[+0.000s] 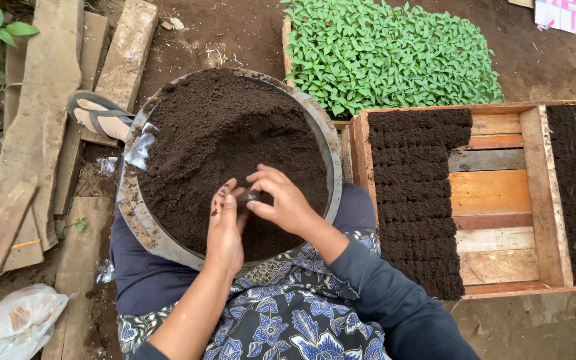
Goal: The person scoops soil from a large basin and packs it into small plastic bags to form soil blocks. They then place these blocks into a wooden seedling tray, arranging them in rows.
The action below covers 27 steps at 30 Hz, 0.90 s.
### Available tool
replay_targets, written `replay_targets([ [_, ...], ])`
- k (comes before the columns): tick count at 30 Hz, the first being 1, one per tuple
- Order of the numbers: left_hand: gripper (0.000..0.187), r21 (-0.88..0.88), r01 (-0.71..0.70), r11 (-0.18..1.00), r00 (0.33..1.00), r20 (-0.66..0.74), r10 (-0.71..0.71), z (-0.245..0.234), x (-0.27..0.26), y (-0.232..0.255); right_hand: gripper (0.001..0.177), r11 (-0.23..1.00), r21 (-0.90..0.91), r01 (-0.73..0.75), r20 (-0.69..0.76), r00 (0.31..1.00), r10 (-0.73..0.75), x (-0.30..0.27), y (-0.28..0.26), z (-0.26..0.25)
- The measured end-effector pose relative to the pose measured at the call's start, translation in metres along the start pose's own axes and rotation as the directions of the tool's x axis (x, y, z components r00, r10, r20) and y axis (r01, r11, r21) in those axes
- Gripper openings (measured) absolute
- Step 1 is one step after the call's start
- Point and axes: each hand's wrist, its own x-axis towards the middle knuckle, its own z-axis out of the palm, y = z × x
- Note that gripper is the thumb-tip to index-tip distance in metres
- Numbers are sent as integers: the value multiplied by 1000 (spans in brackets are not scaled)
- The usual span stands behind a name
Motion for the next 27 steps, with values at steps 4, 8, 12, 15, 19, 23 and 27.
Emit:
replay_targets([
  [4,40,-341,118,933,991,-25,-135,-17,26,-20,47,992,122,0,23,1000,-3,1,-10,6],
  [8,38,-283,8,959,993,-111,-41,-35,42,-16,72,964,61,-257,92,964,251,6,42,6],
  [12,42,-285,11,959,979,-190,-67,-42,44,-3,81,801,361,-477,104,874,474,22,49,44],
  [15,49,-374,90,923,991,-58,-120,-49,43,6,62,648,609,-458,114,858,500,33,23,60],
  [19,56,-336,53,940,998,-16,-62,-56,49,-4,48,772,522,-362,134,929,344,49,-10,21],
  [23,57,-338,16,941,999,-21,-25,-56,69,-28,41,990,-57,-128,284,949,139,58,-69,-18],
  [27,58,-372,27,928,999,-30,-41,-49,66,-29,25,980,-197,3,231,972,44,54,-87,-27],
])
